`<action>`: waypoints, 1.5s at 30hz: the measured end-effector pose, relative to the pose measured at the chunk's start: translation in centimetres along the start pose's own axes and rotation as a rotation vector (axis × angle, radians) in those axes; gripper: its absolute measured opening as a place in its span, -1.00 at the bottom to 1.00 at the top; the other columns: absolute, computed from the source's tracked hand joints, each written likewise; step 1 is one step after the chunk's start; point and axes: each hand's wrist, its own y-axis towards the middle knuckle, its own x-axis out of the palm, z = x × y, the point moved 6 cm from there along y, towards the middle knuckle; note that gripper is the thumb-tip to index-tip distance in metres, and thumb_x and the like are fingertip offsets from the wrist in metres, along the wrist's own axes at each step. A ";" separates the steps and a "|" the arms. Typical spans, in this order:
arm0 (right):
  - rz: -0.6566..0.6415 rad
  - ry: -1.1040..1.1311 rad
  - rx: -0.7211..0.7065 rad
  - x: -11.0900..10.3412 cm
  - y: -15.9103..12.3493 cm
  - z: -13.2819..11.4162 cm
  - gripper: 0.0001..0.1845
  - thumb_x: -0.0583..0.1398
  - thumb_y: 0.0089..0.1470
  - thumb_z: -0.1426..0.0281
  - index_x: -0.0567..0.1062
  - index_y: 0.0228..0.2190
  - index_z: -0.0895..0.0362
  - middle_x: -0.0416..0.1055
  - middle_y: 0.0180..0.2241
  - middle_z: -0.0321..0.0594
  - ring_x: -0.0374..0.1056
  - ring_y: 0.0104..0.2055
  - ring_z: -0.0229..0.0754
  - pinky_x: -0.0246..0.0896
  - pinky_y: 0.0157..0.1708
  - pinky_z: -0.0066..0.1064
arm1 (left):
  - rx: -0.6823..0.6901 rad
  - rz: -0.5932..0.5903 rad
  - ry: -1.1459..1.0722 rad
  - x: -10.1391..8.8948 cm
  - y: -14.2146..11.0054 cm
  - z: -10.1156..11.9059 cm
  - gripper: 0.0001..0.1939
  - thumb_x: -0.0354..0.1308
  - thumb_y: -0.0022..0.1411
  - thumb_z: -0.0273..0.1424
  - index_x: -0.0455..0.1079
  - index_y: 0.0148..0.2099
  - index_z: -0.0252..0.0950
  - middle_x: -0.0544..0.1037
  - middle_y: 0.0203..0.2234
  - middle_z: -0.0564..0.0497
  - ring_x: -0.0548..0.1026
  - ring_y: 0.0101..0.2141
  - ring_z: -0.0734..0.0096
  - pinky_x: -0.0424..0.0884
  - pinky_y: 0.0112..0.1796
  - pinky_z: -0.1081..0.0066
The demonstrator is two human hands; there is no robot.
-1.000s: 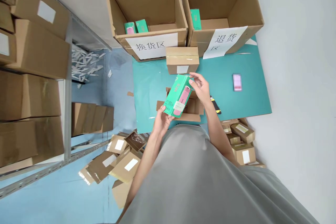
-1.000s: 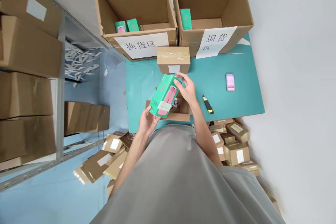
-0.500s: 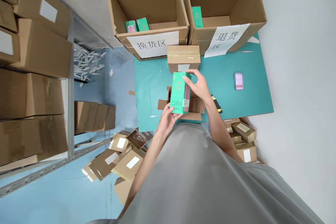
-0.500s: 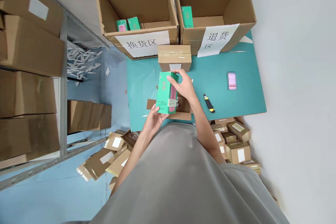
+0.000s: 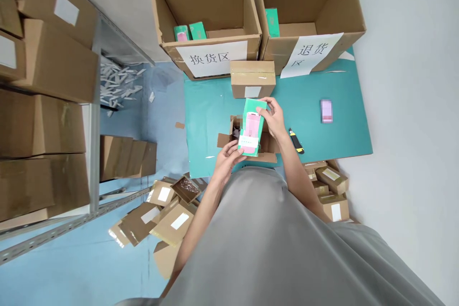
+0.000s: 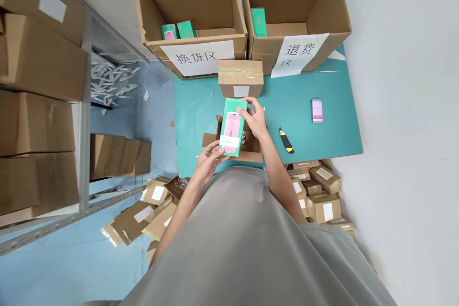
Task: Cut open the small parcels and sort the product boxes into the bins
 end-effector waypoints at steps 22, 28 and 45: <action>-0.004 0.159 0.059 -0.3 -1.3 -0.4 -0.35 0.53 0.03 -0.24 0.63 -0.07 -0.08 0.66 0.03 -0.17 0.57 0.12 0.07 0.55 0.19 -0.08 | 0.107 0.061 0.020 -3.3 -0.5 2.2 -0.13 0.71 -0.06 -0.07 0.55 0.26 -0.18 0.60 0.30 -0.24 0.53 0.34 -0.20 0.51 0.33 -0.12; -0.094 0.200 0.082 0.5 -1.6 0.1 -0.33 0.50 0.07 -0.25 0.65 0.01 -0.10 0.63 0.21 -0.15 0.53 0.28 0.10 0.49 0.32 -0.04 | 0.134 0.078 0.047 -3.2 -1.0 1.6 -0.24 0.71 -0.13 -0.13 0.62 0.11 -0.26 0.71 0.08 -0.19 0.64 0.17 -0.05 0.58 0.24 -0.01; -0.074 0.039 0.061 0.5 -0.9 -0.7 -0.28 0.43 0.09 -0.34 0.69 -0.04 -0.03 0.67 0.07 -0.13 0.53 0.21 0.12 0.48 0.32 0.03 | 0.662 0.318 0.494 -0.7 -5.8 5.4 -0.22 0.59 0.14 -0.27 0.41 0.36 -0.15 0.45 0.32 -0.24 0.52 0.26 0.00 0.71 0.02 0.20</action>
